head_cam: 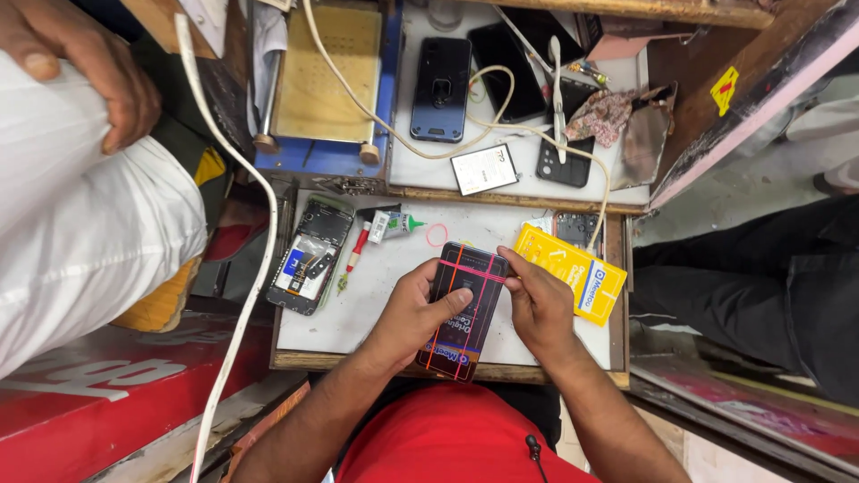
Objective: The person applies adhesive to a smartphone chassis and installs a new screen. They then secure the assembly by wrapping multiple rubber bands around the phone to hold the screen in place while the adhesive sets.
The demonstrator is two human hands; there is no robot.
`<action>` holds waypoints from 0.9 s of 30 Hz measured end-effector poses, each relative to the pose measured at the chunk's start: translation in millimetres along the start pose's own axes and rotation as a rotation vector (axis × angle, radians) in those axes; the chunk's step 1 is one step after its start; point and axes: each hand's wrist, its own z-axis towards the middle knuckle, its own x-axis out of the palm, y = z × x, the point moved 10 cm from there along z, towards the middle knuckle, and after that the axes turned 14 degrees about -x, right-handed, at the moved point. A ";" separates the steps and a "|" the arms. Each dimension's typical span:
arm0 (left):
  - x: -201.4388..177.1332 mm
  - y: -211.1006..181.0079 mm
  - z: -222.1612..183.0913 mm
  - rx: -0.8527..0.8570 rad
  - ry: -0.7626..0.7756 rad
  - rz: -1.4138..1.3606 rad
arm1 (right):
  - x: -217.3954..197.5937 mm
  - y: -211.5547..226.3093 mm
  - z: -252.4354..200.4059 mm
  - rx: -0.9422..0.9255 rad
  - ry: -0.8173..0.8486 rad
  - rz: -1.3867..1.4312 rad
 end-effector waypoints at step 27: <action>0.9 18.2 19.0 -0.050 0.089 1.182 | 78.0 -49.3 -18.1 0.133 0.398 0.624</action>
